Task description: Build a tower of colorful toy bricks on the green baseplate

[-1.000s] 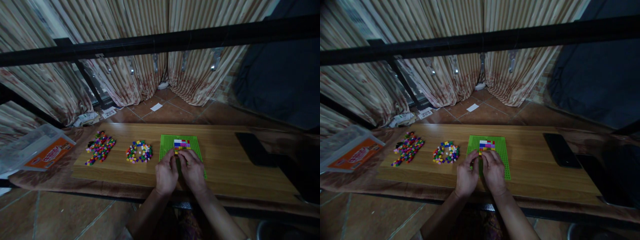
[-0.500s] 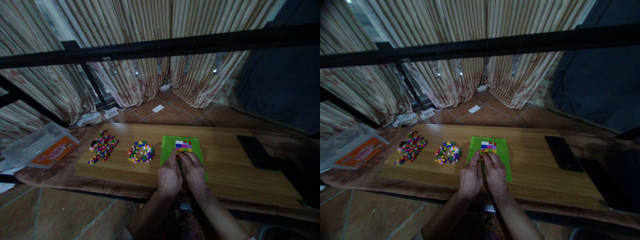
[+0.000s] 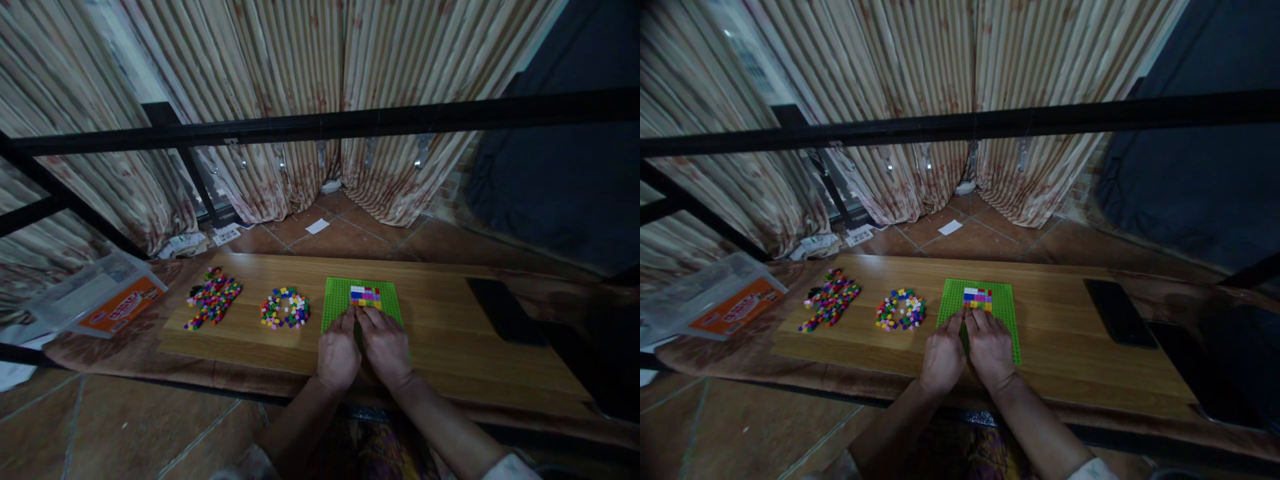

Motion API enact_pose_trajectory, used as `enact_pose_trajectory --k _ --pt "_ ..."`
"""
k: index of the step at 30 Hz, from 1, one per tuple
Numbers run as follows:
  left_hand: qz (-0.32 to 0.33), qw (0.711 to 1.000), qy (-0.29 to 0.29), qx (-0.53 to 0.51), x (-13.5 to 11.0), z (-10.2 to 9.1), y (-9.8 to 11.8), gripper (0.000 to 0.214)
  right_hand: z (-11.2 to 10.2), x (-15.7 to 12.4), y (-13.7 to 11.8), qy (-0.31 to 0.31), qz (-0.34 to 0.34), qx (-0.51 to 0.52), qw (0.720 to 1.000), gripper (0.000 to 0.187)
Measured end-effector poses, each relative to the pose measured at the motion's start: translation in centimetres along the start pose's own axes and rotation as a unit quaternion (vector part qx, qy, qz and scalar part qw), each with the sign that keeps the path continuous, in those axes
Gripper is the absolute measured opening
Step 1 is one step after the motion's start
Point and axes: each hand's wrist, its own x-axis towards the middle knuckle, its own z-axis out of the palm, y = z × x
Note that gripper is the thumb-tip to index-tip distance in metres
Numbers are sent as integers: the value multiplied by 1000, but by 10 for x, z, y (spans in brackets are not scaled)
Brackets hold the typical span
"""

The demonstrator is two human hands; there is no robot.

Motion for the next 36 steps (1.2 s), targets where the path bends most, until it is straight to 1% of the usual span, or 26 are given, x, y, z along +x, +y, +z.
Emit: enact_pose_trajectory --k 2,4,7,10,12,14,16,19,22,25,30,33,36 --pt "1 1000 4 -3 0 -1 -1 53 0 1 0 -1 10 23 1000 30" --pt "4 1000 10 -25 -1 -2 -4 55 -1 0 1 0 29 71 997 32" --pt "-9 997 28 -68 -4 -5 -10 56 -7 -8 4 25 99 159 982 35" --pt "-19 997 38 -65 -5 -8 -14 61 -11 -23 12 58 180 218 957 34" --pt "12 999 27 -32 -5 -8 -13 69 -11 -37 22 70 212 236 946 31" --pt "51 998 8 17 -5 -7 -10 77 -8 -51 32 74 232 240 940 30" --pt "71 995 -9 76 -5 -4 -7 82 -4 -63 42 71 241 239 938 30" --pt "60 986 -19 153 -4 2 -4 83 1 -78 52 60 251 226 939 30" --pt "54 980 -21 188 -2 5 -3 80 6 -85 61 45 261 201 943 31" --pt "51 978 -26 199 -1 6 -2 78 12 -84 71 37 260 174 949 32" --pt "36 983 -38 177 1 2 2 79 21 -77 89 34 256 151 954 31" --pt "35 992 -44 117 0 -3 1 83 23 -77 93 45 253 161 953 30" --pt "35 998 -38 48 -6 -7 -4 87 25 -80 94 47 251 160 954 29"
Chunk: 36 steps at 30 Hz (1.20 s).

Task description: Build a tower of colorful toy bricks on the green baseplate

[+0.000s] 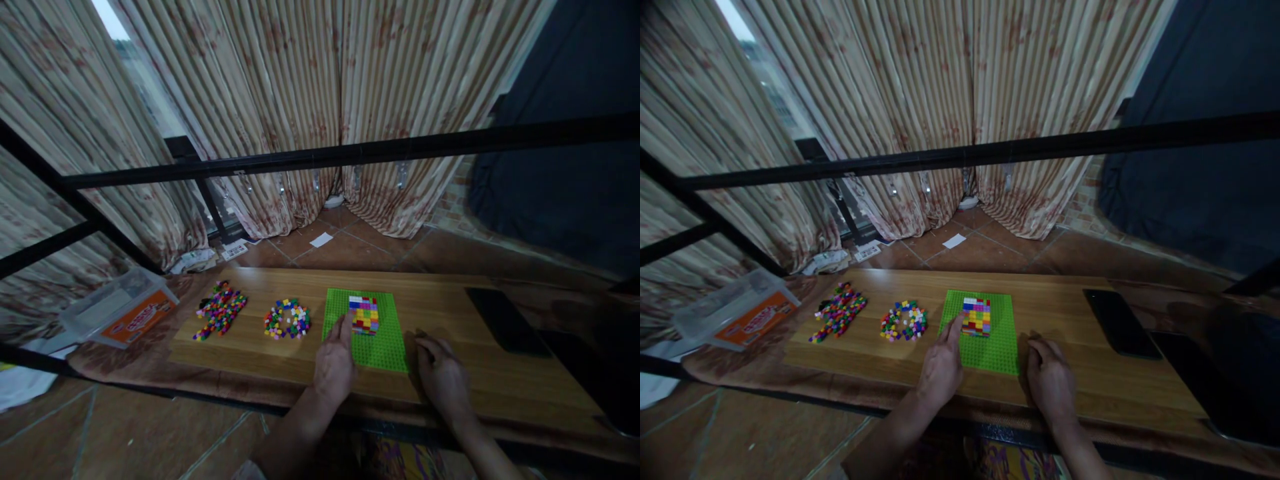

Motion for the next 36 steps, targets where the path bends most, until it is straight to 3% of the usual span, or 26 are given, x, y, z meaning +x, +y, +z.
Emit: enact_pose_trajectory --k 4,8,14,17,23,31,34,36 --pt "-20 999 33 -31 -18 0 -12 77 1 -2 1 -4 -4 -12 1000 29" --pt "-47 993 108 -6 -34 -7 -40 56 2 -3 3 1 -6 -9 1000 31" --pt "-120 962 237 56 -41 -44 -115 39 1 -3 5 1 -21 -15 1000 33" --pt "-154 947 263 107 -41 -62 -156 38 1 -3 5 5 -21 -26 999 34" --pt "-94 957 232 148 -27 -70 -214 37 0 -4 5 1 -19 -36 999 34" --pt "14 981 146 125 -11 -74 -233 40 -5 -3 12 17 -28 -39 999 35" --pt "34 984 126 120 -6 -76 -238 40 -13 -11 -8 40 -35 -13 998 35" --pt "37 985 122 117 -2 -77 -239 37 -16 -21 -37 23 -60 24 998 32"
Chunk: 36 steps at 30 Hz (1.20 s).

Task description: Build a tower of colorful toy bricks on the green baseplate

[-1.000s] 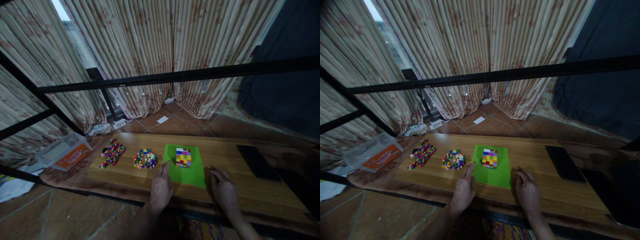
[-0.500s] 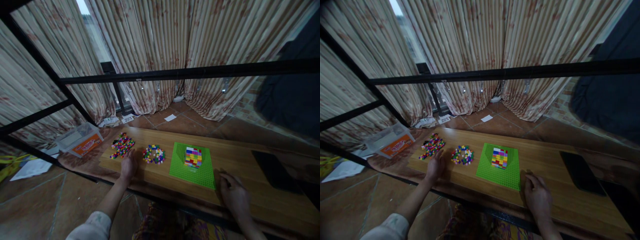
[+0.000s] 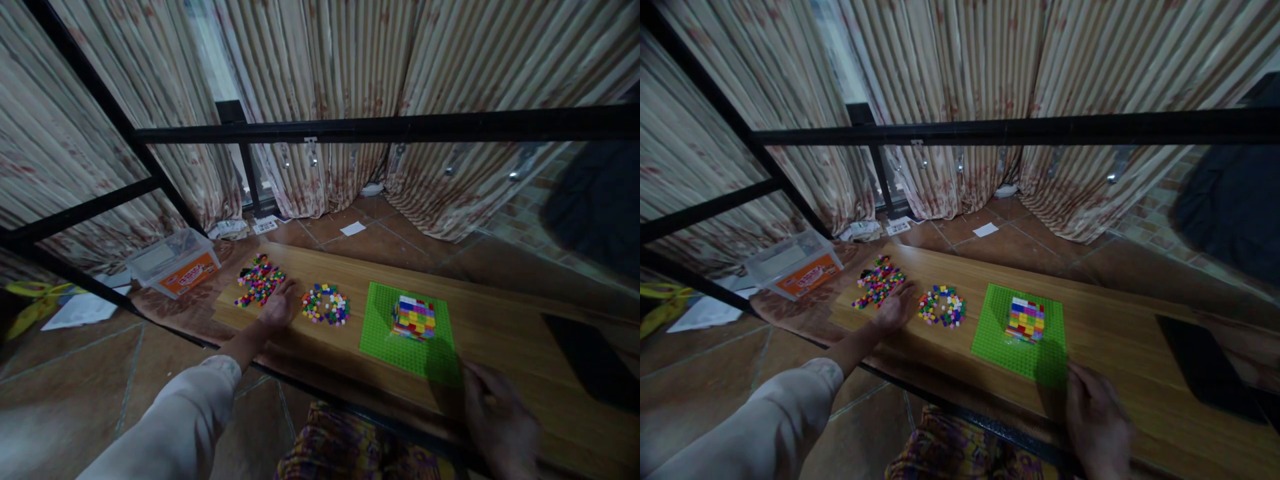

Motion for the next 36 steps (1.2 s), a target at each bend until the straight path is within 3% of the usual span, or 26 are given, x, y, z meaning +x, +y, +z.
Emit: enact_pose_trajectory --k 4,6,9,13,17,28,36 --pt "20 1000 2 6 7 0 1 35 18 -5 -79 -103 -75 143 981 21" --pt "25 1000 5 9 8 0 2 35 38 1 -111 -143 -66 175 972 21" --pt "10 1000 11 18 7 0 2 34 75 22 -137 -160 -32 148 975 24" --pt "-19 999 12 34 7 -1 2 34 112 53 -144 -208 -31 70 975 29" --pt "-30 999 2 35 7 -3 4 36 128 70 -143 -261 -40 17 964 28" --pt "-41 999 -4 18 8 -5 5 36 134 75 -139 -294 -63 30 953 14" --pt "-39 999 6 25 7 -3 3 33 129 74 -148 -307 -52 19 950 17"
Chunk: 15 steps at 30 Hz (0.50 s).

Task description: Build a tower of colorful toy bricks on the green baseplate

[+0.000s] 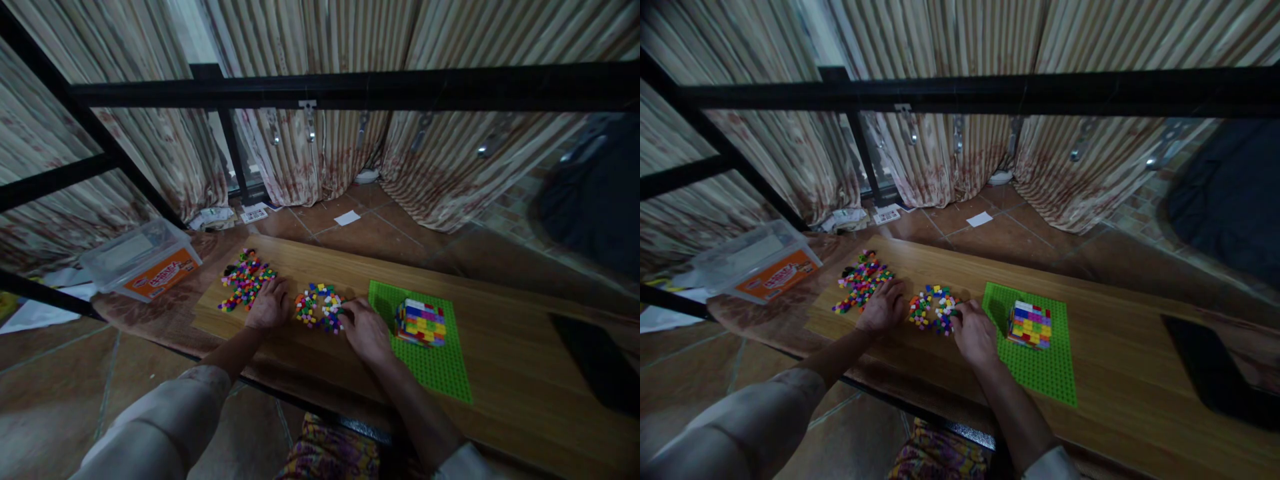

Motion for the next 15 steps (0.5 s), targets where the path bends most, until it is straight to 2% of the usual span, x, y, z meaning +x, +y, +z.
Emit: enact_pose_trajectory --k 4,8,11,15 --pt "0 1000 1 5 1 -1 1 32 3 2 -4 8 11 -17 1000 14" --pt "-6 1000 -2 11 1 -2 2 33 3 2 -4 24 9 10 1000 15" --pt "-1 1000 -2 8 1 -2 1 33 -1 -7 -4 43 4 70 997 18" --pt "5 1000 9 9 0 0 -3 34 -13 -36 -6 69 13 190 979 20"
